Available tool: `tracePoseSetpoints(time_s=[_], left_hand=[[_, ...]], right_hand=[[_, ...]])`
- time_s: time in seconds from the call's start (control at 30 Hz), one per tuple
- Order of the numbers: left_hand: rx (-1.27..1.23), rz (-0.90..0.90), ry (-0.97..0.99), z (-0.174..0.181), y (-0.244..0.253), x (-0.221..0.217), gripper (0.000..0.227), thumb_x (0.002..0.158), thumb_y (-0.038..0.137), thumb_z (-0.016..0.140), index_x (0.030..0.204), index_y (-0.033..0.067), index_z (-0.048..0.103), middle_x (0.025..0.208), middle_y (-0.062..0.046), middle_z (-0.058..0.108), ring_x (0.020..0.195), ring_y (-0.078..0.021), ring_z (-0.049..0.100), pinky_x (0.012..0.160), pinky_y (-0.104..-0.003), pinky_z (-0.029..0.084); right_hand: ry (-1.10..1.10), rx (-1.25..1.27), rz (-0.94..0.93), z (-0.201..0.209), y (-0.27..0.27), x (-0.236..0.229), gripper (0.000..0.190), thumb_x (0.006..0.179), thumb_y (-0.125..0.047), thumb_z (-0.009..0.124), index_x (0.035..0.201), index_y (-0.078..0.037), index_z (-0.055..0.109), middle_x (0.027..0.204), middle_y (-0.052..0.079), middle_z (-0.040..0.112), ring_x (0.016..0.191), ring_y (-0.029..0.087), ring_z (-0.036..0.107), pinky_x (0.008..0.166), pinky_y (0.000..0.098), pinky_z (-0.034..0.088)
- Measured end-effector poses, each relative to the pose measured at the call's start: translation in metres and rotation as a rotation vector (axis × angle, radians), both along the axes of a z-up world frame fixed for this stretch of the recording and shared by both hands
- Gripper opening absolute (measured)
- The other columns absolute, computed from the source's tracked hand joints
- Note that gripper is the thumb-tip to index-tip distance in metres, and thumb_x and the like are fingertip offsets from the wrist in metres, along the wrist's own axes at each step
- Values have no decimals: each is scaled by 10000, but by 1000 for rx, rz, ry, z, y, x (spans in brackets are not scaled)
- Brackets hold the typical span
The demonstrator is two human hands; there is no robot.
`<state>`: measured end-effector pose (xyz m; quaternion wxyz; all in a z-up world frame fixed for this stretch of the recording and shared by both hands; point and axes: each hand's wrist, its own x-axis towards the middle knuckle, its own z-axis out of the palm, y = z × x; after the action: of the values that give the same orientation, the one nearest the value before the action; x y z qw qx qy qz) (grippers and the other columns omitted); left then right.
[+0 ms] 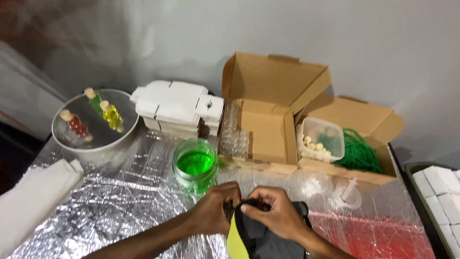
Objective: Filling small glass bottles with liquid using a syringe and assembling them with caps and protective pouches.
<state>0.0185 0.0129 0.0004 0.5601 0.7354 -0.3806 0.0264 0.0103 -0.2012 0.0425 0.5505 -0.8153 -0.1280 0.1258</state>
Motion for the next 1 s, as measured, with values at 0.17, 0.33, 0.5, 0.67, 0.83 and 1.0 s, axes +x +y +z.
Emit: tracePoseSetpoints(time_s=[0.17,0.33,0.5,0.67,0.83,1.0], left_hand=[[1,-67,0,5,2,-4,473,587,28,913,799,136,504,854,-35,600,729,-177,571,608,-299,389],[75,-83,54,2,1,-13,394,598,-18,863,823,96,560,861,-41,588,689,-155,545,538,-265,383],[91,-66,6,-2,2,-8,417,635,37,959,840,76,597,901,-60,621,732,-174,588,510,-259,488],[150,0,84,-6,4,-9,375,607,-22,897,843,123,644,946,-28,680,835,-171,649,596,-229,584],[174,-49,110,6,2,-10,402,608,-57,906,838,110,622,930,-32,649,791,-174,613,528,-231,516],[207,-56,102,7,1,-8,368,703,2,926,838,93,595,915,-42,608,718,-151,551,499,-248,457]], right_hand=[[-16,-33,68,0,-4,-6,258,855,-312,841,711,-122,742,673,-42,653,649,68,570,596,267,432],[17,-53,154,-4,-12,-11,335,879,-412,747,814,-89,804,731,5,732,664,108,621,623,282,464],[-9,-58,190,-11,-17,-4,440,878,-517,664,938,-109,817,911,66,827,816,202,771,805,396,615],[-26,4,199,-23,-23,2,261,912,-342,712,941,-97,795,916,85,817,808,204,764,806,393,620],[-80,13,240,-24,-25,6,347,881,-446,725,882,-106,795,825,49,791,697,159,712,668,324,571],[1,74,183,-13,-20,10,279,821,-349,818,814,-72,790,768,58,784,639,131,698,600,263,570]])
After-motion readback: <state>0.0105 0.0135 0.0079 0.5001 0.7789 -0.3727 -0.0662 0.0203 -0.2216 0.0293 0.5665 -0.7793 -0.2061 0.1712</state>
